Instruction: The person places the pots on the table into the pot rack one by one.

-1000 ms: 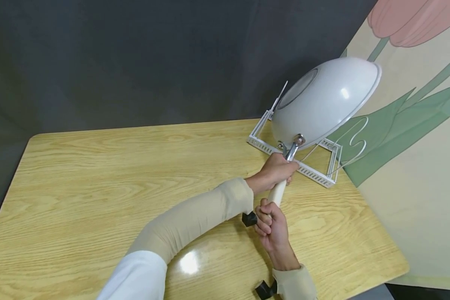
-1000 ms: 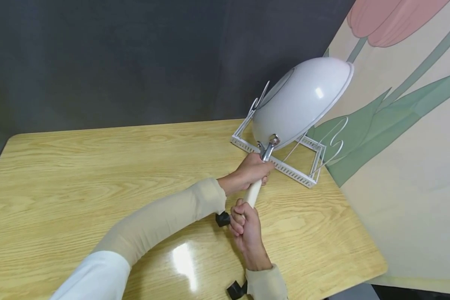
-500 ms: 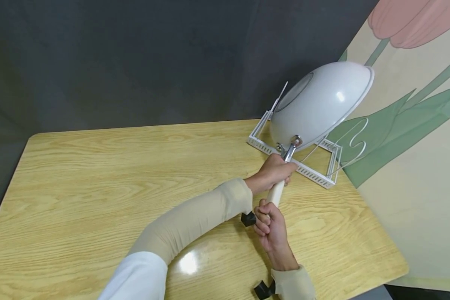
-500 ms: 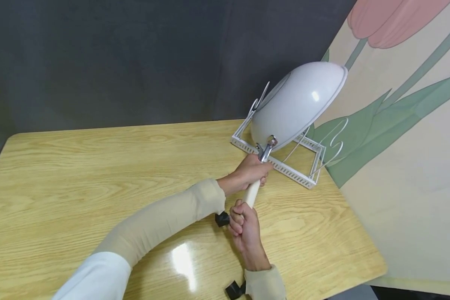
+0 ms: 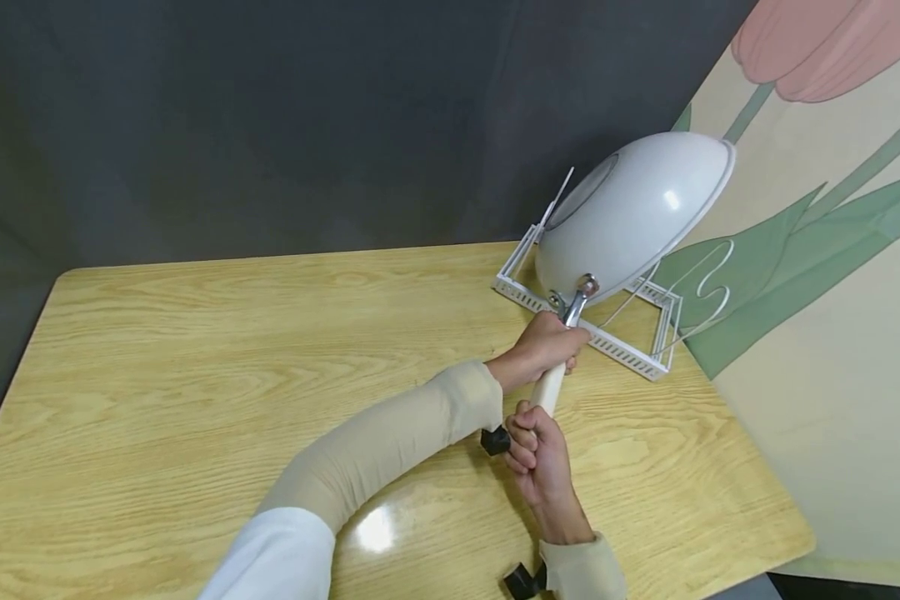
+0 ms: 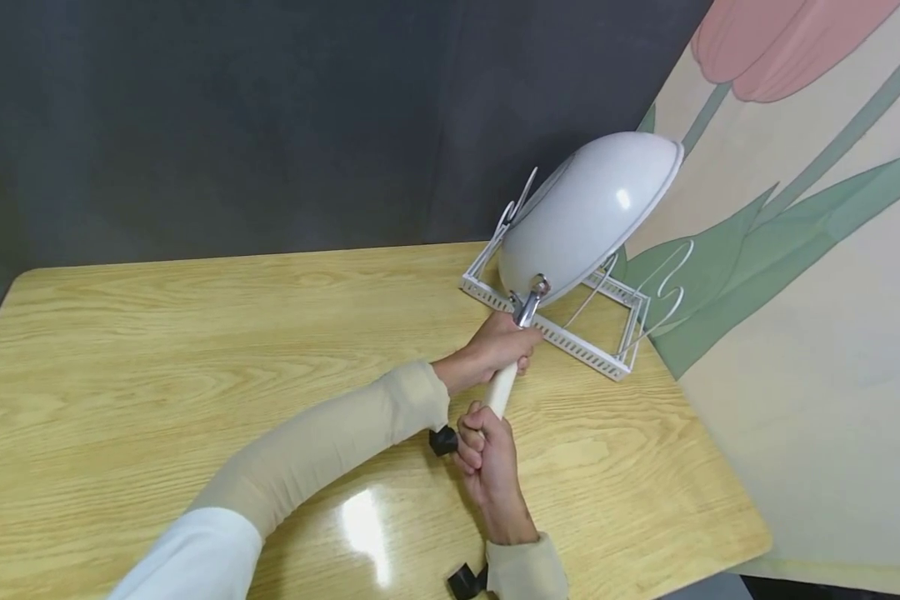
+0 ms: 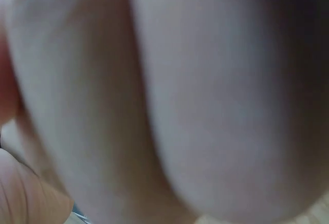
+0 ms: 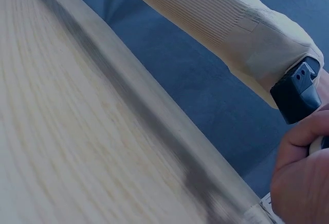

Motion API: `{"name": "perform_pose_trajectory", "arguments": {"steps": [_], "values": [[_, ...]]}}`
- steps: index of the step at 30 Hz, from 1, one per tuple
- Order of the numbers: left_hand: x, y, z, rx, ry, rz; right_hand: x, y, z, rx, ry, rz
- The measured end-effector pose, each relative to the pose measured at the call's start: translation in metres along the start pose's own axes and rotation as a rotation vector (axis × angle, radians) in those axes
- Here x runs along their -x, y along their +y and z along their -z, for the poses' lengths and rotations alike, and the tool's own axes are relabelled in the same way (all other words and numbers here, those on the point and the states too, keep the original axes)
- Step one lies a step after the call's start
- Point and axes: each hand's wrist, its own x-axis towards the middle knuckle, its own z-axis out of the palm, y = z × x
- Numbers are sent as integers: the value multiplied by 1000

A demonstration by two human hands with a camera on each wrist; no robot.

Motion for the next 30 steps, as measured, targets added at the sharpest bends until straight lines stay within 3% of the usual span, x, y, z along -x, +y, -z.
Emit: {"name": "perform_pose_trajectory", "arguments": {"steps": [7, 12, 24, 30], "values": [[-1, 0, -2, 17, 6, 14, 0, -1, 0, 49, 63, -1], [0, -3, -3, 24, 8, 40, 3, 1, 0, 58, 64, -14], [-4, -2, 4, 28, 25, 27, -3, 2, -1, 22, 74, -32], [-6, -4, 5, 75, 12, 41, -3, 2, 0, 21, 84, -42]]}}
